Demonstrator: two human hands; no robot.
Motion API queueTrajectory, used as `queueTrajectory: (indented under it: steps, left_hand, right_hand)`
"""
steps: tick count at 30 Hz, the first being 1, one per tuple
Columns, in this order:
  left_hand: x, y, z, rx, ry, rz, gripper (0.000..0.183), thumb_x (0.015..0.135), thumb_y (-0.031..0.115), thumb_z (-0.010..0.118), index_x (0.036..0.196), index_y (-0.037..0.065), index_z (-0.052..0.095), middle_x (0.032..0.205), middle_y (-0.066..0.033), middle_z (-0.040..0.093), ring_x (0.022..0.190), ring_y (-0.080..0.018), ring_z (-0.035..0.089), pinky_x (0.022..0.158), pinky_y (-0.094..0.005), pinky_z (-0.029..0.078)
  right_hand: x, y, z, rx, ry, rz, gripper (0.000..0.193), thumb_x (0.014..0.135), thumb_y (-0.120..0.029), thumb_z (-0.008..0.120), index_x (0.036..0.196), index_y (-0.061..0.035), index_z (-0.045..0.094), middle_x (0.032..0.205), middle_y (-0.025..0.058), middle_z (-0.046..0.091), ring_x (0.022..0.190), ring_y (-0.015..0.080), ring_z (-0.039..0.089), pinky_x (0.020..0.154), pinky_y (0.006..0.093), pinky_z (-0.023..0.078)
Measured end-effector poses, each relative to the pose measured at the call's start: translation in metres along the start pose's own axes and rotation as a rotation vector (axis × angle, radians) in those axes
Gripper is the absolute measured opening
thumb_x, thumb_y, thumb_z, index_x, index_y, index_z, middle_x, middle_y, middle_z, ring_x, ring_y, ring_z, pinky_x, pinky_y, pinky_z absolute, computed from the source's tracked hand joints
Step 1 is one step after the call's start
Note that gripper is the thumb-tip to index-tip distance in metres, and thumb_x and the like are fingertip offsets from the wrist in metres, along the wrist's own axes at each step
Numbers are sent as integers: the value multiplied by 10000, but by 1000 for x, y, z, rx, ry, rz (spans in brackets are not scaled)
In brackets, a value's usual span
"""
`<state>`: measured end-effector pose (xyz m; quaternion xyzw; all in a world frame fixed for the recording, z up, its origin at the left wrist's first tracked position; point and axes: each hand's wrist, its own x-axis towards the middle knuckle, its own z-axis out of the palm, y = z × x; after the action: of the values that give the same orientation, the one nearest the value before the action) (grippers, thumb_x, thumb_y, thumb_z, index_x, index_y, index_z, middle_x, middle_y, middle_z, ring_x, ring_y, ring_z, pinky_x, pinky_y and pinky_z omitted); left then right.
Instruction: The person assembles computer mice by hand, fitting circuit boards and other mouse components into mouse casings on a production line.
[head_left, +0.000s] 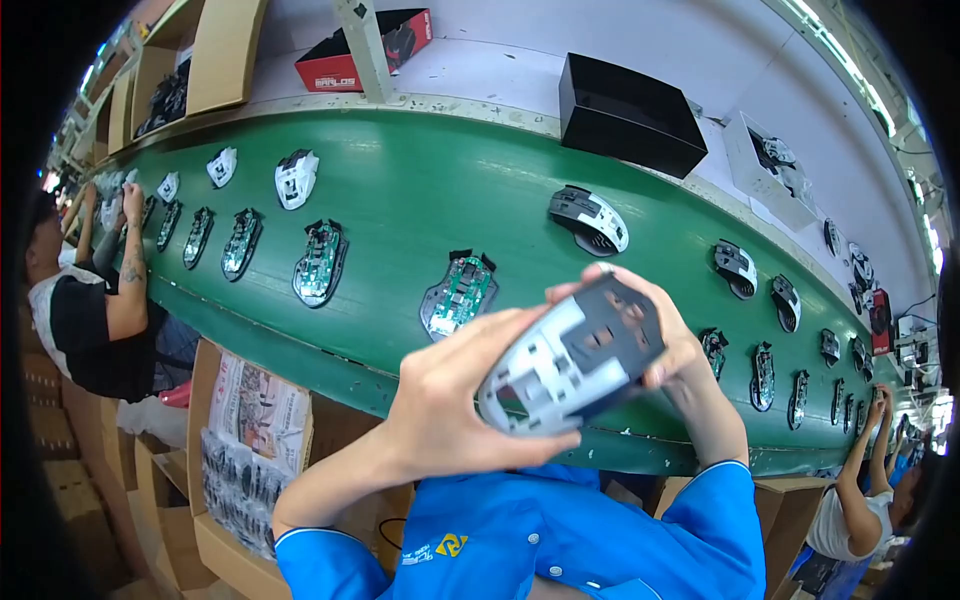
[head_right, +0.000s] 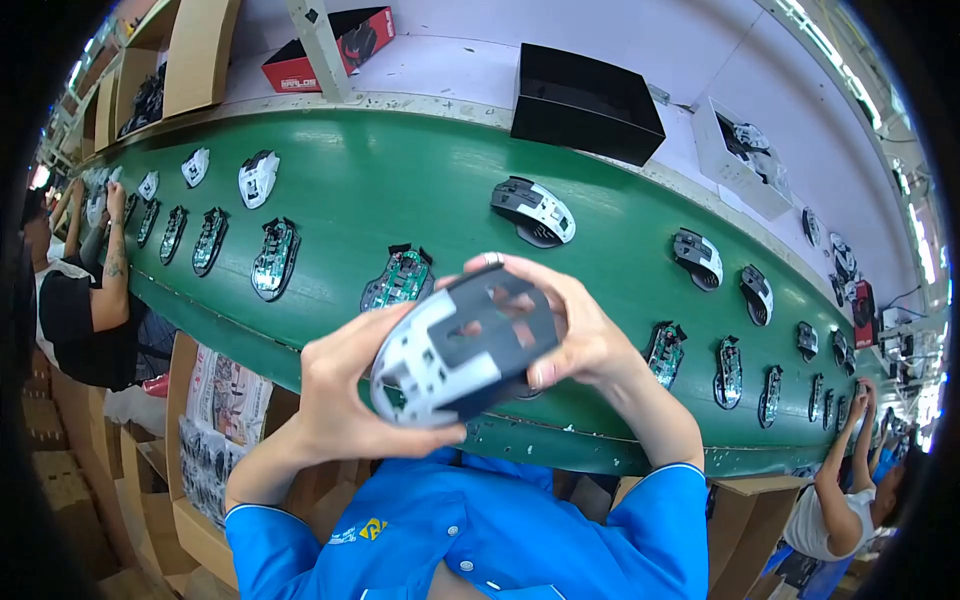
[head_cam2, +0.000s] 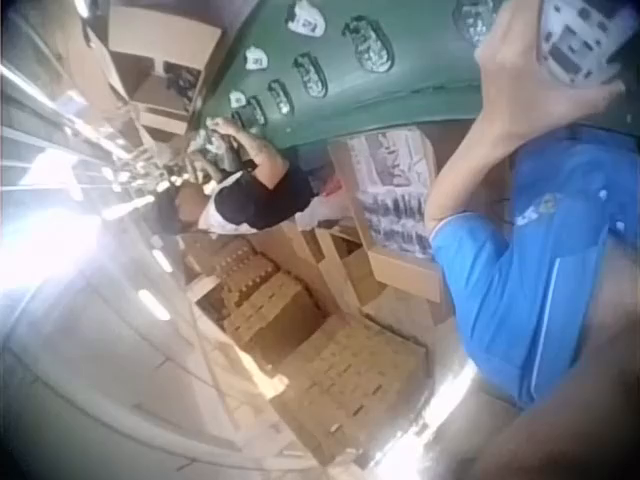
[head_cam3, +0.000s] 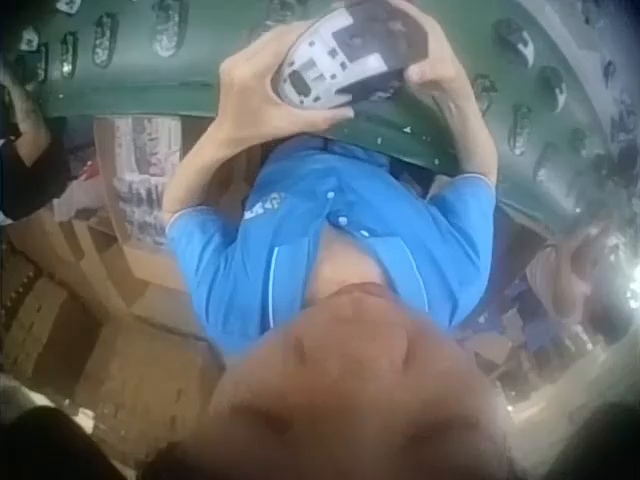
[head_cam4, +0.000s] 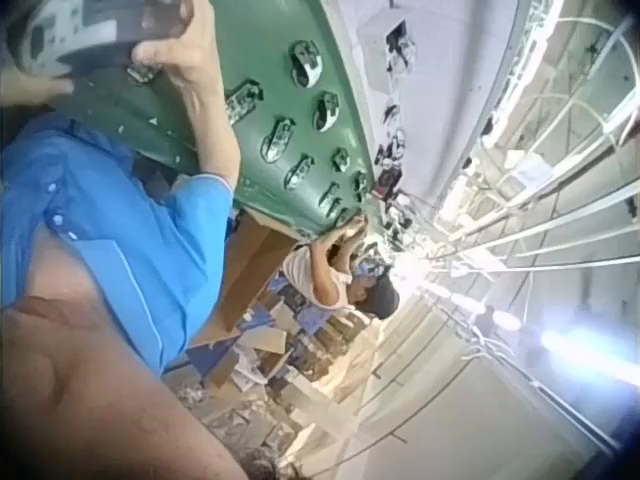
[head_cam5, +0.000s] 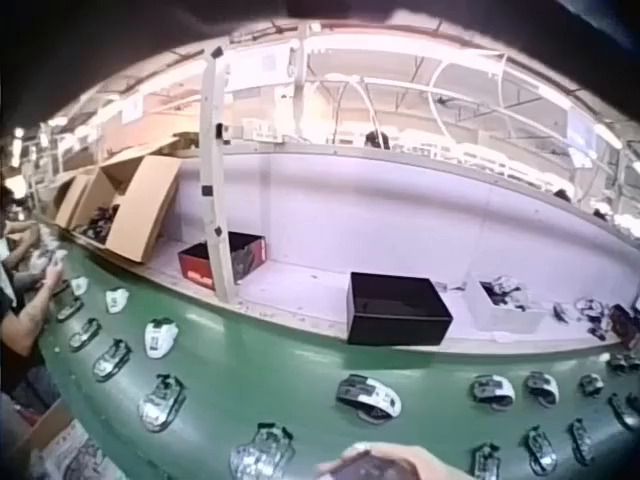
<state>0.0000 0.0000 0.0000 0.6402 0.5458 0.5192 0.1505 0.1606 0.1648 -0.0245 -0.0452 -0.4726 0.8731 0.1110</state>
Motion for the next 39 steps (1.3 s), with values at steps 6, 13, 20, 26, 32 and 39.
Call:
queueTrajectory:
  steps: [6,13,20,26,32,39]
  left_hand:
    - [-1,-18,-3,-67,-33,-146,799,557,263,837,1206,-61,500,1066,-193,592,926,-284,622,799,-347,494]
    - [-3,-16,-12,-130,-130,-235,882,548,202,863,1251,-114,435,1088,-184,576,978,-227,613,716,-299,551]
    - [-8,-23,-12,-148,-61,-169,876,532,210,872,1231,-118,457,1078,-187,583,967,-226,618,735,-300,547]
    - [-9,-27,-19,-81,-84,-45,797,537,154,866,1193,-111,501,1096,-170,585,964,-225,613,726,-301,535]
    - [-10,-26,-11,-371,-141,-355,797,594,97,846,1255,-52,426,1171,-115,497,1106,-185,506,952,-309,407]
    - [-17,-34,-4,-496,-9,-275,715,582,175,864,1173,-30,519,1074,-134,559,983,-204,578,861,-320,473]
  right_hand:
    - [12,4,2,-18,105,12,1006,531,-234,831,1351,31,312,1351,230,403,1226,296,453,1062,397,330]
    - [12,11,-4,28,147,59,1070,534,-357,858,1363,2,284,1364,220,381,1241,321,436,1042,445,367]
    - [17,12,3,17,169,76,1083,519,-343,867,1365,-2,284,1362,231,378,1241,331,433,1043,453,364]
    - [17,10,8,-10,174,52,1057,494,-301,876,1341,-4,318,1333,245,408,1216,329,461,1033,445,378]
    - [12,11,14,-335,110,-54,932,537,-188,863,1304,13,372,1321,198,457,1216,264,464,1036,409,362]
    - [11,13,22,-466,158,-90,1036,456,-306,911,1294,-15,376,1297,255,449,1187,332,488,963,466,440]
